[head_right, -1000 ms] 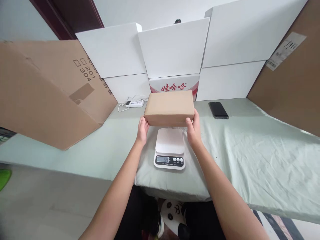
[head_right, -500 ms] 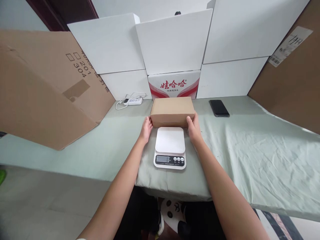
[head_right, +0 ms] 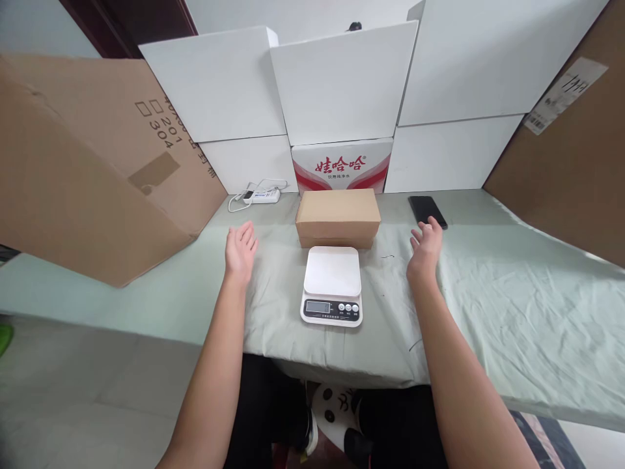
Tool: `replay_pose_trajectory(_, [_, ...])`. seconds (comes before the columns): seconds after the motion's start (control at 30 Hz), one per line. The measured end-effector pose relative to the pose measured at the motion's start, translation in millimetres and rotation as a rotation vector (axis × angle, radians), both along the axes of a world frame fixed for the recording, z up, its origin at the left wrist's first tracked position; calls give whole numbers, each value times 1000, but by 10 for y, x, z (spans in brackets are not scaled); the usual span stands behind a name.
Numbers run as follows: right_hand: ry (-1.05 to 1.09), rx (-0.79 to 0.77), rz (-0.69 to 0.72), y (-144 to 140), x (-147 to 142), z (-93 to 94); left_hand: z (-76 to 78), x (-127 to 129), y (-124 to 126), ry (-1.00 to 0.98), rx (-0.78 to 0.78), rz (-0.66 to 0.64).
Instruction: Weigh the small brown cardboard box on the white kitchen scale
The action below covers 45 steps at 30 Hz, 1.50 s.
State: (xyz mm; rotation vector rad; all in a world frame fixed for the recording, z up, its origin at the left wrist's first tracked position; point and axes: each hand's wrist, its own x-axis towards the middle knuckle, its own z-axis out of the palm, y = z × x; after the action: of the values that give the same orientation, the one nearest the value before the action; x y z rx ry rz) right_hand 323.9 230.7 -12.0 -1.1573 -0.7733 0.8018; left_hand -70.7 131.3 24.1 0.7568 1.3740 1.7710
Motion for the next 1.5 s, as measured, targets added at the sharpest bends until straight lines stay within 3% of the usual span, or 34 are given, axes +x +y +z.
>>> replay_pose_trajectory(0.27, [-62,-52,274,-4,-404,-154,-44,294,143,93,-73,-217])
replay_pose_trajectory(0.43, [-154,5,441,-12,-588,-252,-192,574,296,124,-131,-418])
replay_pose_trajectory(0.6, [-199,45,422,-14,-633,-285,-365,663,407,115,-11,-432])
replay_pose_trajectory(0.73, [-216,90,460,-114,-671,-168,-362,644,394,96,39,-407])
replay_pose_trajectory(0.93, [-294,231,428,-378,-653,166,-119,664,162,208,171,-332])
replay_pose_trajectory(1.1, [-303,230,418,-622,-543,272,25,686,-94,293,245,-317])
replay_pose_trajectory(1.5, [-375,148,382,-1204,-423,190,-178,779,-792,194,178,-250])
